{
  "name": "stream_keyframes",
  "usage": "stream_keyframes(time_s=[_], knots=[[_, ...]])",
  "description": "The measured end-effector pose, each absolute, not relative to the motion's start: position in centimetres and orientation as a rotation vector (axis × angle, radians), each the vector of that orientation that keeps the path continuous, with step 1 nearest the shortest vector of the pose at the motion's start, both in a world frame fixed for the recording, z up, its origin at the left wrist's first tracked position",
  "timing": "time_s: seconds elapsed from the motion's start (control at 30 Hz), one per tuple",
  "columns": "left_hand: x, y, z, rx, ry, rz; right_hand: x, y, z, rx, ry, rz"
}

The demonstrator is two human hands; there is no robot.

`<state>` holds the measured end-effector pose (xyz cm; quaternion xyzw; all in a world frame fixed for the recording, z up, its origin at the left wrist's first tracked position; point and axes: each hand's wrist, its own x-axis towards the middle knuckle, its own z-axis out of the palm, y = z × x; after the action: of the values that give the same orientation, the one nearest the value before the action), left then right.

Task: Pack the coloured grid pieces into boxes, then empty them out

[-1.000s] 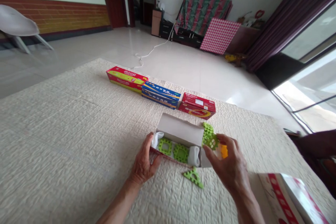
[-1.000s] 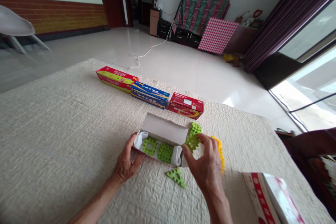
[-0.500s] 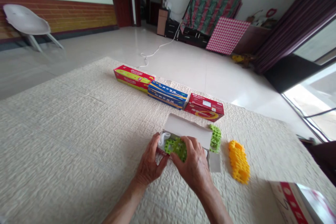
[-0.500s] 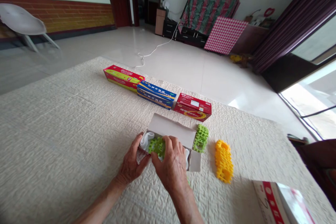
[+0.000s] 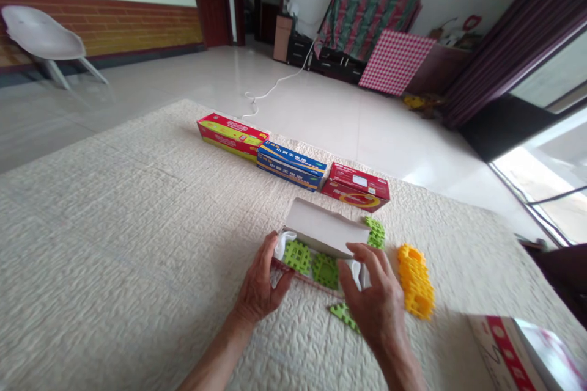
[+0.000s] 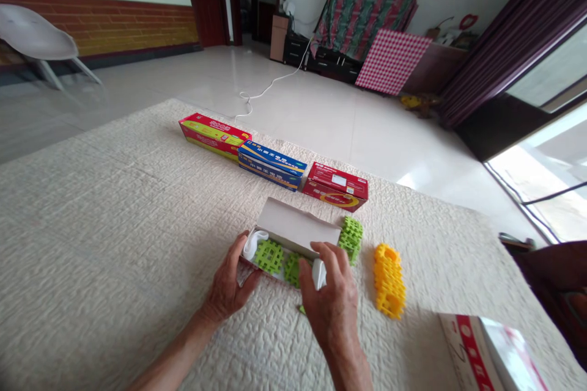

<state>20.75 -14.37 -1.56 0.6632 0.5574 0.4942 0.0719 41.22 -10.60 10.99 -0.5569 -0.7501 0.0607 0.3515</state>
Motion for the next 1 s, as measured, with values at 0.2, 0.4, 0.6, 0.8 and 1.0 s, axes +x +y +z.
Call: stream_keyframes(time_s=[0.2, 0.4, 0.6, 0.8, 1.0], knots=[[20.7, -14.4, -1.9, 2.017, 1.740, 1.465, 49.4, -8.1, 7.9, -1.730, -1.815, 0.039], [20.6, -14.1, -2.3, 2.064, 1.837, 1.443, 50.7, -6.6, 3.0, -1.753, -2.041, 0.059], [20.6, -14.0, -2.4, 2.099, 1.893, 1.423, 50.5, -5.6, 2.1, -1.792, -2.146, 0.101], [20.9, -13.7, -2.4, 2.082, 1.909, 1.386, 50.7, -5.3, 2.5, -1.818, -2.198, 0.094], [21.8, -12.4, -2.3, 2.031, 1.888, 1.363, 50.8, -5.5, 2.5, -1.789, -2.184, 0.064]])
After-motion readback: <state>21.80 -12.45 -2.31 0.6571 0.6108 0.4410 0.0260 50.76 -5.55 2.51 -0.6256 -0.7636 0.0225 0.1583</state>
